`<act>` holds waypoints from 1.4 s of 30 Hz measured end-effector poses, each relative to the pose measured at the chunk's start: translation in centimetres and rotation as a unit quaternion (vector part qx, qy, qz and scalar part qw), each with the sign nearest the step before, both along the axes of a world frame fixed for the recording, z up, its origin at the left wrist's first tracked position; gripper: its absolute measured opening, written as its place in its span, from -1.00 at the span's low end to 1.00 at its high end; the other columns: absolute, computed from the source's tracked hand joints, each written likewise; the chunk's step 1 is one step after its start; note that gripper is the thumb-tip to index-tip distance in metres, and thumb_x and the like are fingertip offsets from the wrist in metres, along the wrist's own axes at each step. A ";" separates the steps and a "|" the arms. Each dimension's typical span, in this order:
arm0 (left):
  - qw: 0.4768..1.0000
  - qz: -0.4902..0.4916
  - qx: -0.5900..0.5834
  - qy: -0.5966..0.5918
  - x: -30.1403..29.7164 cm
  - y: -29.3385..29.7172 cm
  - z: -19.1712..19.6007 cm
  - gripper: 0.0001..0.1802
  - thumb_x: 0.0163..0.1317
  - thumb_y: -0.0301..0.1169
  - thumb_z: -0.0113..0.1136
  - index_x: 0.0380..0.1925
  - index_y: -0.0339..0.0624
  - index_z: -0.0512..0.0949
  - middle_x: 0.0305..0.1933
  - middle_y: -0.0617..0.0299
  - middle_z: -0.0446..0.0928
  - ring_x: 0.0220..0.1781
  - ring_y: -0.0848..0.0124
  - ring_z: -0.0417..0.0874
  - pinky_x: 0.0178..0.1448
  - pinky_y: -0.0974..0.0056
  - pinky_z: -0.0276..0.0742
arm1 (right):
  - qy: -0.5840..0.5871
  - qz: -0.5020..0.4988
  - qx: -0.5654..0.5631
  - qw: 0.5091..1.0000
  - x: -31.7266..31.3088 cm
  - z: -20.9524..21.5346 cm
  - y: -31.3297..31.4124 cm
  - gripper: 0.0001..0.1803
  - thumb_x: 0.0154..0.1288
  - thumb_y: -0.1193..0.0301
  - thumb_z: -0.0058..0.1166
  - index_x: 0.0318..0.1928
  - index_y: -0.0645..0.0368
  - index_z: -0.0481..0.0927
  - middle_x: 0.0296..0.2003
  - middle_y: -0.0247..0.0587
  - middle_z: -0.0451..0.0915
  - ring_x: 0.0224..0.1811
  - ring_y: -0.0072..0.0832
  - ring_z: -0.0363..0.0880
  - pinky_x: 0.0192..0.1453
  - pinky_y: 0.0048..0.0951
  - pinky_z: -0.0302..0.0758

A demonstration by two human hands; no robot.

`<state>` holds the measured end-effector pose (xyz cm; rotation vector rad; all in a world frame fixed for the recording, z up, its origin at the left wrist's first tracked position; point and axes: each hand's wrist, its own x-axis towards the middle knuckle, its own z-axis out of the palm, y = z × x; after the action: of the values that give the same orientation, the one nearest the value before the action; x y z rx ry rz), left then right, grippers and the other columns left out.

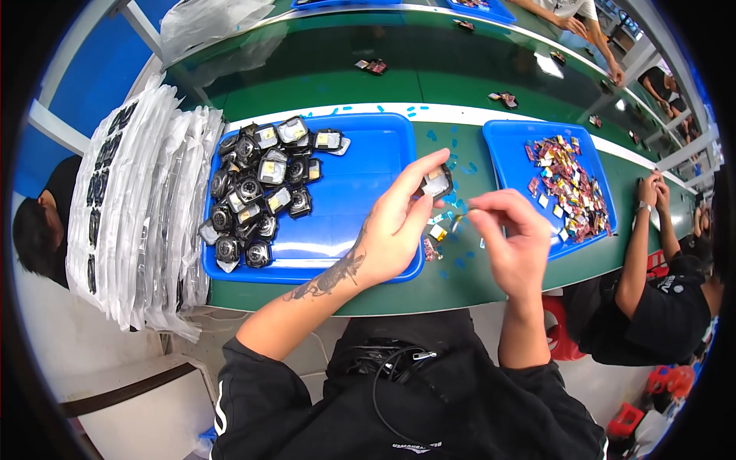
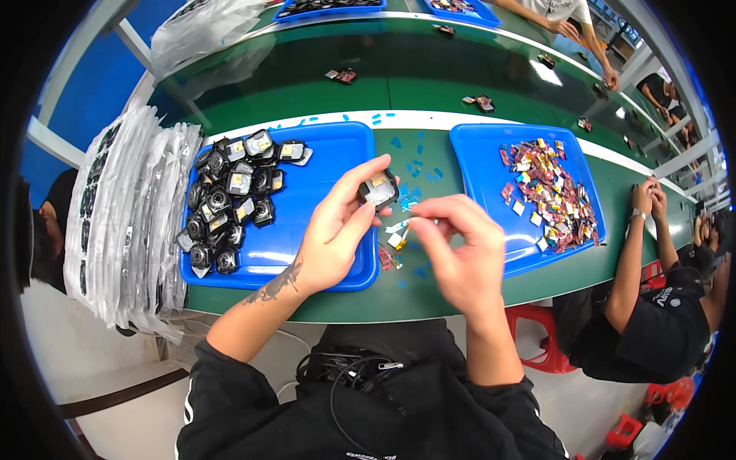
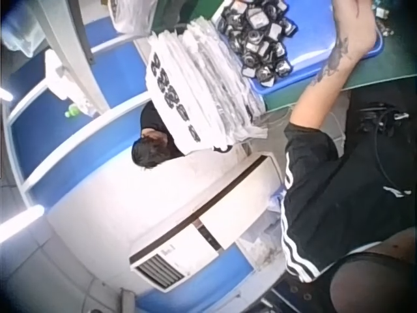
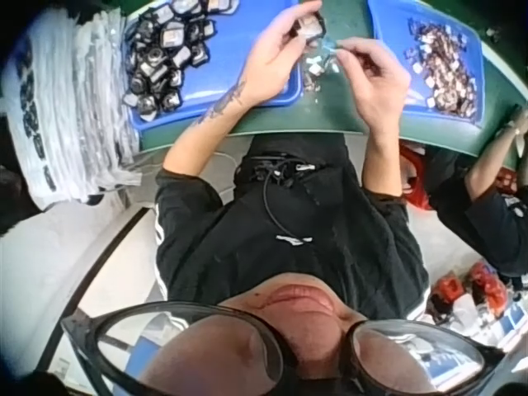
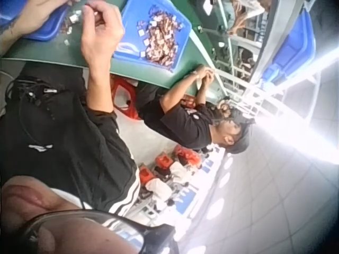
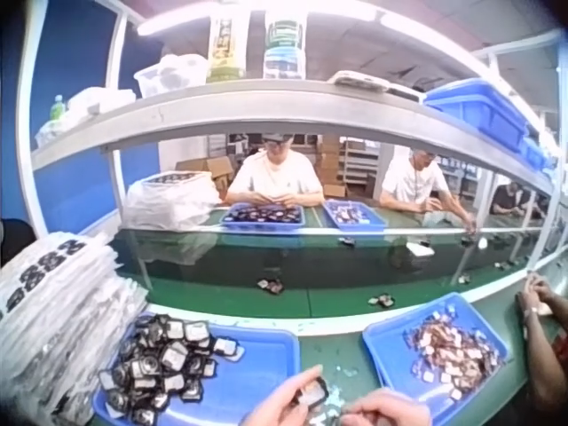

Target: Assembling small electronic modules, likely smartwatch components, by attaching yellow flexible connectors to screen units.

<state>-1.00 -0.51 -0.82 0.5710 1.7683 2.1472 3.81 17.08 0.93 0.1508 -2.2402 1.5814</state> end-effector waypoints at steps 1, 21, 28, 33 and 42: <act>0.999 0.007 0.000 0.039 0.2 0.2 0.0 -0.41 0.37 -0.61 -0.14 0.41 -0.19 0.14 0.18 0.10 0.44 0.11 0.44 0.50 0.17 0.32 0.42 | 0.007 0.021 0.027 0.999 -0.3 0.2 -0.5 -0.86 0.13 0.64 0.24 -0.25 0.27 0.67 -0.38 -0.26 0.61 -0.49 -0.64 0.45 -0.39 -0.60 0.40; 0.995 -0.059 0.073 -0.021 0.1 0.1 -0.4 -0.49 0.41 -0.62 -0.13 0.36 -0.36 0.20 0.27 -0.02 0.41 0.28 0.32 0.47 0.37 0.21 0.40 | 0.054 -0.001 0.119 0.992 -1.3 1.0 -2.1 -0.89 0.13 0.64 0.23 -0.30 0.26 0.63 -0.45 -0.18 0.64 -0.50 -0.41 0.59 -0.43 -0.46 0.50; 0.996 -0.077 0.044 -0.002 0.3 0.1 -0.8 -0.51 0.44 -0.59 -0.16 0.36 -0.36 0.18 0.34 0.05 0.34 0.33 0.36 0.41 0.38 0.26 0.36 | 0.039 -0.003 0.151 0.988 -1.2 1.4 -1.8 -0.89 0.08 0.61 0.27 -0.35 0.26 0.62 -0.48 -0.21 0.62 -0.49 -0.38 0.57 -0.40 -0.40 0.49; 0.993 -0.103 0.051 0.007 0.5 0.0 0.0 -0.53 0.46 -0.58 -0.20 0.35 -0.37 0.20 0.34 0.05 0.34 0.35 0.33 0.40 0.39 0.26 0.34 | 0.071 -0.038 0.187 0.979 -0.9 1.6 -1.1 -0.81 0.01 0.57 0.32 -0.37 0.25 0.55 -0.37 -0.17 0.58 -0.35 -0.35 0.53 -0.27 -0.37 0.48; 0.993 -0.033 0.109 -0.038 0.1 0.4 0.2 -0.46 0.43 -0.55 -0.13 0.39 -0.30 0.10 0.22 -0.06 0.44 0.21 0.27 0.54 0.26 0.18 0.52 | -0.063 0.050 -0.206 0.975 0.1 -0.6 0.2 -0.53 0.08 0.54 0.34 0.02 0.25 0.48 -0.19 -0.21 0.59 -0.10 -0.50 0.57 -0.04 -0.47 0.55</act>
<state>-0.88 -0.07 -0.60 0.5829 1.4649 2.3000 3.87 17.32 0.29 0.0482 -1.9638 2.1236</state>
